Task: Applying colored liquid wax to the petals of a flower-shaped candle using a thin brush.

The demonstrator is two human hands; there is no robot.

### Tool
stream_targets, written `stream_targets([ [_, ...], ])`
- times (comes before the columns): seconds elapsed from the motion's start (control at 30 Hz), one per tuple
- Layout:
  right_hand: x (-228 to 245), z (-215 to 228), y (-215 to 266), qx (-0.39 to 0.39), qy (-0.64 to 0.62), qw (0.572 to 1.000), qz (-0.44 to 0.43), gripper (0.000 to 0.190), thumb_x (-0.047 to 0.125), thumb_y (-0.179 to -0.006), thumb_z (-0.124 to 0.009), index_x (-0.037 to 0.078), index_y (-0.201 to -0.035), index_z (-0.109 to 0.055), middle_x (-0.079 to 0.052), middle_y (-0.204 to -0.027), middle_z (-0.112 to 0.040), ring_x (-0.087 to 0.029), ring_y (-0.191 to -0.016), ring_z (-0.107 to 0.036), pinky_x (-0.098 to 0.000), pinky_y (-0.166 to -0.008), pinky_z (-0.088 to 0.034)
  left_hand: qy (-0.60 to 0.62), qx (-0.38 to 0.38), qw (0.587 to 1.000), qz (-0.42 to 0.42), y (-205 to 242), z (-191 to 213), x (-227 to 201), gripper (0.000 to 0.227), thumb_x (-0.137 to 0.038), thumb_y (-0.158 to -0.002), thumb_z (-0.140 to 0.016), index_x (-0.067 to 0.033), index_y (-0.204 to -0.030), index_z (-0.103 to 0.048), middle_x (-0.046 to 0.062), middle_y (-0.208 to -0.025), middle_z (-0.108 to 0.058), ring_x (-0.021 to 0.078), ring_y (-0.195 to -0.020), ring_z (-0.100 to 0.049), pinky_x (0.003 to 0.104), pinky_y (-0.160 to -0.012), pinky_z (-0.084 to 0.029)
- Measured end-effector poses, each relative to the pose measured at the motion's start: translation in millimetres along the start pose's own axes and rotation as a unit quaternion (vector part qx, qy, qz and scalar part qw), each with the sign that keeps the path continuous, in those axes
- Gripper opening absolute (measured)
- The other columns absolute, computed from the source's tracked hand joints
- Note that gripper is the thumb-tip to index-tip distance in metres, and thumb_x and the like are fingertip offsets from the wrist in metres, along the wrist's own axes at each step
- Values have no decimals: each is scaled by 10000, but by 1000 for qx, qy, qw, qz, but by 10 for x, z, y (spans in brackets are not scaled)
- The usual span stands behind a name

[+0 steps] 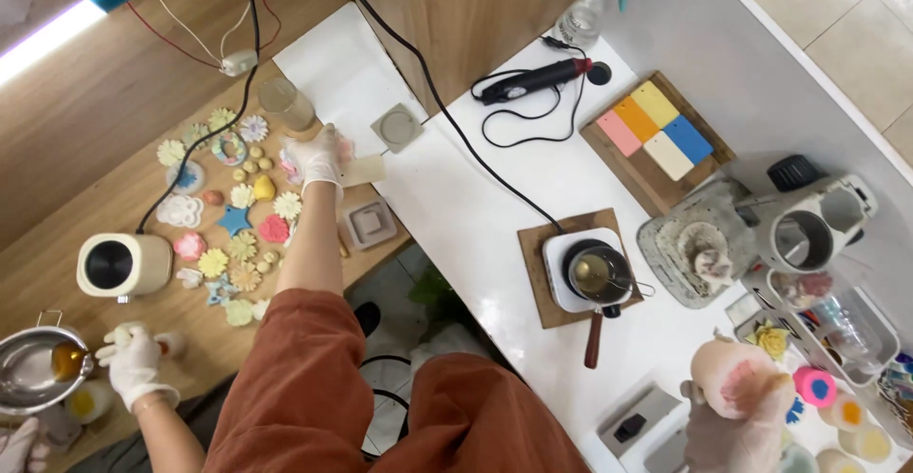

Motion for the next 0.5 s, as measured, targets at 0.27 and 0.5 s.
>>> stream_targets([
  [0.27, -271, 62, -288, -69, 54, 996, -21, 813, 798, -925, -555, 194, -1465, -487, -11, -1364, -610, -177, -1101, -599, -372, -757, -458, 67, -42, 997, -12, -839, -233, -85, 1088, -46, -630, -890, -55, -1523, -268, 110, -1345, -606, 216, -1152, -658, 314, -985, -553],
  [0.5, -230, 50, -102, -63, 84, 994, 10, 760, 726, -1031, -572, 141, -1505, -467, -70, -1405, -577, -216, -1128, -564, -352, -746, -426, 39, 22, 985, -166, -803, -304, 105, 828, -50, -723, -918, -36, -1431, -489, 121, -1388, -645, 228, -1266, -631, 327, -1120, -502],
])
Point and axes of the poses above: each hand's wrist, its own y-axis away from the middle knuckle, its own z-axis out of the back of the hand, x = y × z, the point moved 3 cm from there along -y, towards the middle knuckle
